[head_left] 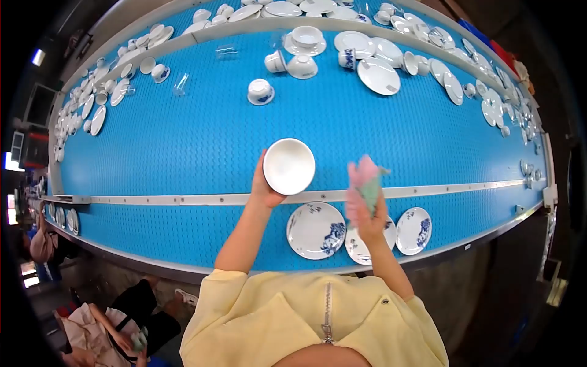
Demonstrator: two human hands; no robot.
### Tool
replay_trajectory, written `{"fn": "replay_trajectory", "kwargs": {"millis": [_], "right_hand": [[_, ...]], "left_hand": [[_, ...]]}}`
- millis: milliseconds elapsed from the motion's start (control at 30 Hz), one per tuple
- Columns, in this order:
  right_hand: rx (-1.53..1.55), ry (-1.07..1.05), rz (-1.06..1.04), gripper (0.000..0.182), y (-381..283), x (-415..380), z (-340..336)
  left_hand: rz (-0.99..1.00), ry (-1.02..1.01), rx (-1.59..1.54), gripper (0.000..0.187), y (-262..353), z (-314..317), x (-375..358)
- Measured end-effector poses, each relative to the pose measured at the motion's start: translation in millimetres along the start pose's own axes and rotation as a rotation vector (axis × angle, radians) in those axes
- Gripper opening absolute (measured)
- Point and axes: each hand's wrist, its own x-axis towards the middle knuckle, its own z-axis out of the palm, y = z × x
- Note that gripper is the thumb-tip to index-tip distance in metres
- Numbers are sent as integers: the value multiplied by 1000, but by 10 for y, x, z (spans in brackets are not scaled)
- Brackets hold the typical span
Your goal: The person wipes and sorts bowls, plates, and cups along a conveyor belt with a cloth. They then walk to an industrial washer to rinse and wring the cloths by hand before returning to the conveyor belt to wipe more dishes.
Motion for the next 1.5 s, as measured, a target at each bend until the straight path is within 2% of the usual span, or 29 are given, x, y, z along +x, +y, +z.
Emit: {"fn": "replay_trajectory", "kwargs": {"millis": [33, 100, 133, 200, 233, 300, 433, 500, 533, 567, 600, 633, 667, 700, 733, 800, 833, 900, 933, 1000, 1033, 1067, 1133, 1167, 1200, 1267, 1367, 1433, 1500], "right_hand": [[-270, -73, -290, 55, -4, 158, 25], [-756, -398, -320, 66, -143, 285, 22], [-934, -516, -393, 73, -99, 325, 118], [-1014, -448, -421, 76, 21, 179, 151], [-937, -472, -348, 77, 65, 166, 97], [-646, -530, -219, 69, 185, 60, -58], [-471, -505, -90, 57, 42, -132, -422], [-44, -709, 268, 44, 45, -224, -681], [-43, -705, 264, 44, 63, -305, -806], [113, -722, 412, 39, 92, -396, -948], [267, -736, 557, 34, 140, -454, -1111], [263, -735, 553, 34, 225, -497, -1309], [281, -676, 723, 33, 331, -531, -1518], [301, -613, 896, 31, 394, -559, -1713], [301, -613, 896, 31, 419, -576, -1893], [505, -259, 840, 30, 448, -598, -2210], [506, -278, 843, 30, 387, -573, -2298], [-116, -310, 408, 33, 217, -555, -2401], [-105, -347, 402, 33, 201, -558, -2420], [-938, -341, -206, 43, 210, -649, -2458], [-1037, -337, -81, 50, 378, -836, -2523], [-1021, -358, -101, 50, 396, -935, -2582], [-1252, -321, -111, 49, 419, -1006, -2713], [-1221, -336, -31, 46, 433, -1033, -2800], [-1211, -344, -43, 46, 454, -1054, -2903], [-1280, -279, -13, 45, 497, -1098, -3171], [-1271, -243, -2, 46, 500, -1068, -3716], [-1275, -232, 13, 45, 538, -1088, -4175], [-1312, -211, 30, 46, 551, -1105, -4640]], "left_hand": [[-5, -4, -5, 53, -141, 74, -36], [-193, -134, 42, 57, -434, 301, -163], [211, -521, 523, 62, -663, 531, -347], [2, -147, -16, 61, -936, 490, -303], [8, -162, -13, 61, -1006, 541, -311], [28, -66, 411, 58, -1115, 577, -352], [-19, 7, 376, 53, -1350, 377, -328], [-45, -41, 523, 51, -1427, 233, -403], [-71, -86, 664, 50, -1436, 158, -436], [-71, -90, 667, 50, -1410, 96, -433], [-109, -98, 901, 46, -1370, 36, -410], [-147, -104, 1135, 42, -1363, 10, -391], [-144, -109, 1137, 42, -1374, -7, -386], [-83, -203, 1566, 39, -1394, 20, -413], [-13, -300, 1991, 35, -1435, 25, -433], [43, -230, 1959, 33, -1594, -1, -422], [199, -164, 1896, 33, -1687, -12, -407], [440, -61, 1919, 35, -1824, 78, -443], [455, -17, 1919, 35, -1850, 97, -431], [627, 91, 1921, 40, -1847, 111, -392], [692, 141, 1997, 46, -1817, 122, -341], [703, 176, 1998, 46, -1817, 129, -324], [160, 235, 1944, 51, -1839, 186, -239], [269, 211, 2101, 55, -1946, 212, -255], [274, 230, 2102, 55, -2040, 236, -240], [106, 206, 2191, 59, -2257, 279, -171], [-12, 119, 2099, 61, -2644, 531, 43], [-108, -157, 1885, 62, -2804, 694, 192], [-148, -106, 1903, 63, -2503, 963, 520]]}}
